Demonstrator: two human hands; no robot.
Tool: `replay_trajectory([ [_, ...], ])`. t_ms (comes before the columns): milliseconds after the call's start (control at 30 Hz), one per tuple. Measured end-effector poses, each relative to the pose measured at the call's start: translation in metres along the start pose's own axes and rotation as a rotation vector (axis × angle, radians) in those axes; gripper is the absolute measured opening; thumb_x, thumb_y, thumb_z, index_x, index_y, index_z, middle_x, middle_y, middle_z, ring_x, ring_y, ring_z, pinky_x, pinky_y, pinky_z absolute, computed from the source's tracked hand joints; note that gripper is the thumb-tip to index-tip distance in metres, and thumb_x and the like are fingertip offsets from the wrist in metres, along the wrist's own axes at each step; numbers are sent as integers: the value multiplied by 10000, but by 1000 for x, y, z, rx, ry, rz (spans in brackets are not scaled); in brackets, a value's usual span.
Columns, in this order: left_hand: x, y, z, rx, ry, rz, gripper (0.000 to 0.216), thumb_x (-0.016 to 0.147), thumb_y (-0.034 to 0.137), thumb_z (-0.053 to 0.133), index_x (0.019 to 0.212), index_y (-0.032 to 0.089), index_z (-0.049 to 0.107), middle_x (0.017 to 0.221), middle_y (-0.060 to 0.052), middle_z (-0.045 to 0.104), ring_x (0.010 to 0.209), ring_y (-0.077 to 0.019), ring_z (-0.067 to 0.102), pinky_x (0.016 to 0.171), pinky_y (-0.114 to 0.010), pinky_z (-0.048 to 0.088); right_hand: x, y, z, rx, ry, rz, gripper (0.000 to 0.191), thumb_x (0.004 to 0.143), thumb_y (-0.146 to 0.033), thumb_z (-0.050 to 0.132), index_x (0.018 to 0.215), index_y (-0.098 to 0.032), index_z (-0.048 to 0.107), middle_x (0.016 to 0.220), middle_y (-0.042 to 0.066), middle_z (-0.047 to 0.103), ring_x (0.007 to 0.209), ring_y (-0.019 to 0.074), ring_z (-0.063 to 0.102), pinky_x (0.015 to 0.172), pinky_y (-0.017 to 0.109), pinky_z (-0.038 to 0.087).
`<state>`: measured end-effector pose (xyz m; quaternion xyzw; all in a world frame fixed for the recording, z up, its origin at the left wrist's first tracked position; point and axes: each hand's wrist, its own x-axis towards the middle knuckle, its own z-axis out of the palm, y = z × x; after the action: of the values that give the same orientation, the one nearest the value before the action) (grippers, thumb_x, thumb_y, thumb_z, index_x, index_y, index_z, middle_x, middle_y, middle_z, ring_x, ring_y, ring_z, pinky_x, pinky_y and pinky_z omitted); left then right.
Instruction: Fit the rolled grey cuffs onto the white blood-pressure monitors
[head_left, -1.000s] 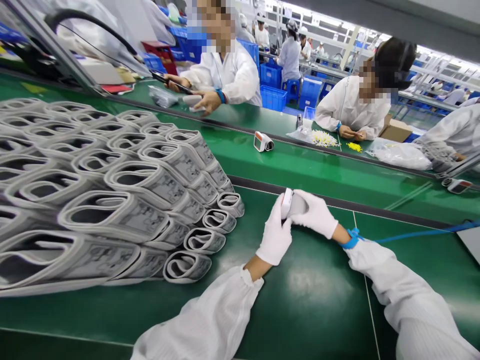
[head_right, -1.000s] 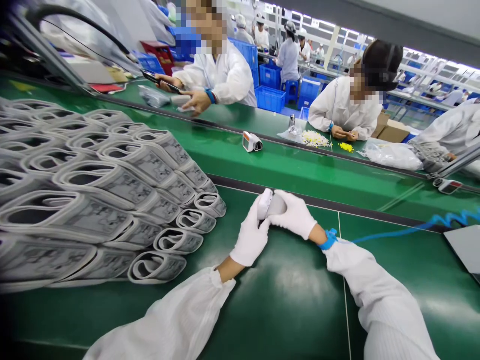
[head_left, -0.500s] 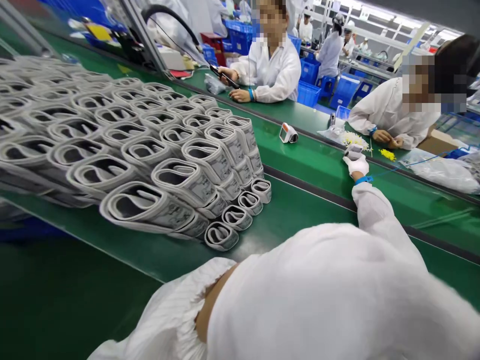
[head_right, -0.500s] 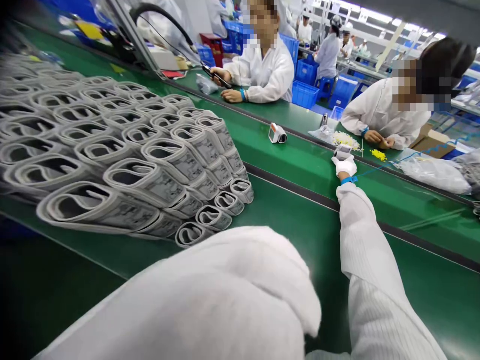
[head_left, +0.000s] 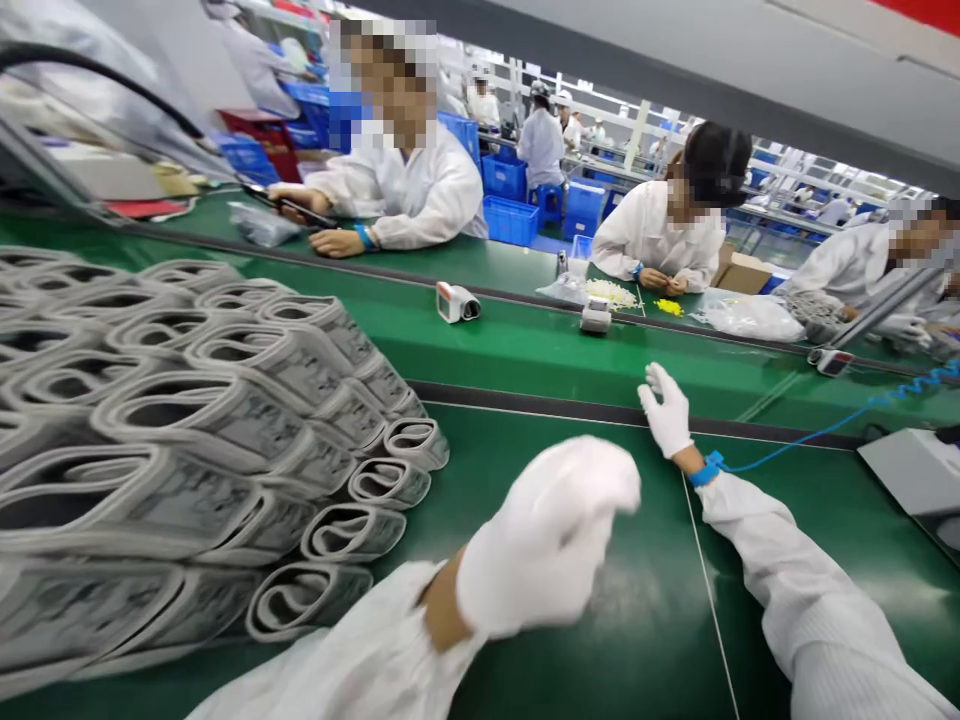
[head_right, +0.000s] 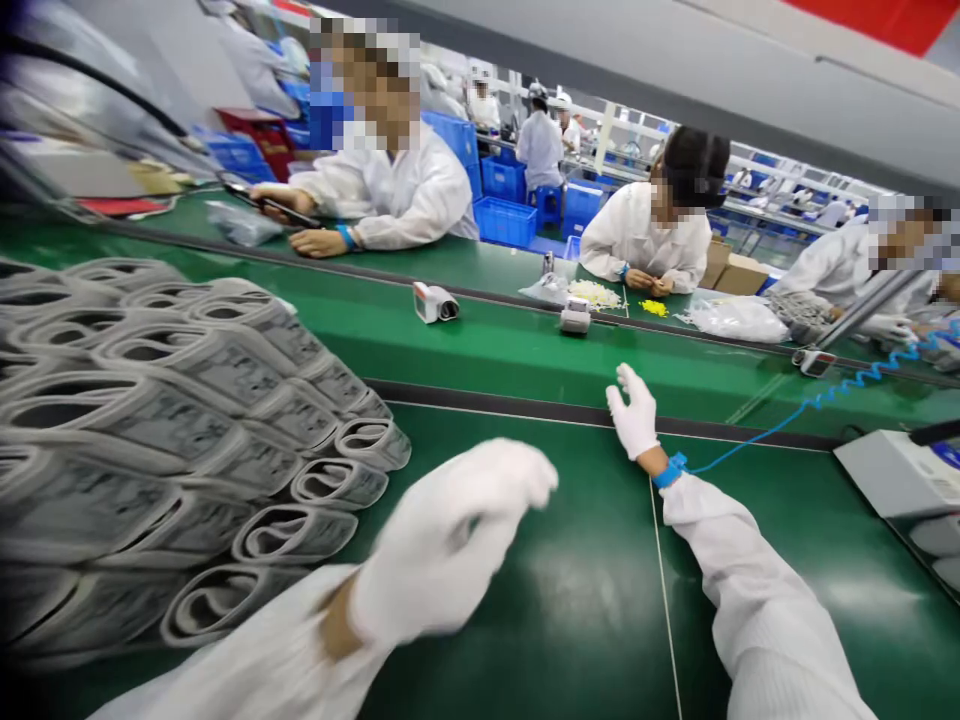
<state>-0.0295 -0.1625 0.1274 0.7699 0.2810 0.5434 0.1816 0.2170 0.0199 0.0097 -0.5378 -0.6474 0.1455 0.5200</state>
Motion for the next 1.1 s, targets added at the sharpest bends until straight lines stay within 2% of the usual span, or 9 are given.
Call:
replay_trajectory([
  [100,-13,-80,44,160,35,-267,283,947,173,490,1212,213,583,1171,-115,691,1070,-233,677,972,-455,569,-49,-13,3,9,-148,-100,498,936,-318,600,1416,-186,581,1352,136,661,1190,263,665,1027,441,542],
  [167,-25,-121,64,203,-26,-330,357,896,141,512,1244,162,587,1234,-167,675,1169,-289,646,1040,-533,521,-71,-25,7,4,-280,-180,476,952,-301,592,1418,-208,578,1372,126,648,1230,262,642,1055,447,524],
  [267,-39,-147,71,212,-89,-335,387,915,131,463,1281,148,590,1307,-170,654,1237,-292,615,1097,-533,479,-89,-44,13,-22,-493,-337,396,969,-265,575,1358,-205,610,1273,124,692,1140,255,669,1013,435,530],
  [400,-47,-139,62,171,-157,-299,395,880,85,440,1212,179,633,1202,-116,693,1136,-248,658,1047,-440,518,-96,-60,22,-73,-576,-383,170,979,-251,528,988,-190,686,905,75,719,798,204,657,778,334,536],
  [500,-49,-129,60,184,-142,-338,334,886,96,449,1143,181,645,1113,-107,690,1011,-226,681,952,-385,550,-99,-64,28,-82,-545,-361,247,982,-251,487,792,-192,634,746,52,663,646,182,586,651,307,484],
  [667,-44,-128,63,287,-121,-464,178,853,126,564,992,200,647,978,-48,696,902,-181,674,862,-283,545,-103,-68,64,-46,-514,-242,245,961,-289,496,813,-218,678,627,63,589,517,203,538,493,316,414],
  [800,-40,-125,58,373,-171,-561,160,802,159,635,941,239,646,916,4,686,811,-162,653,777,-253,519,-106,-83,96,-81,-562,-216,258,934,-265,514,736,-234,675,503,32,451,367,155,326,374,307,258],
  [933,-43,-108,50,421,-268,-609,101,810,196,606,898,245,620,870,-2,671,765,-183,628,712,-282,457,-102,-85,74,-144,-746,-396,354,974,-246,429,684,-226,632,489,13,422,403,141,342,420,280,261],
  [1100,-45,-109,39,494,-409,-611,80,828,226,521,750,232,502,733,-20,610,687,-207,576,625,-310,320,-105,-74,38,-195,-748,-400,342,929,-257,513,595,-188,529,543,-29,495,512,100,433,545,243,294],
])
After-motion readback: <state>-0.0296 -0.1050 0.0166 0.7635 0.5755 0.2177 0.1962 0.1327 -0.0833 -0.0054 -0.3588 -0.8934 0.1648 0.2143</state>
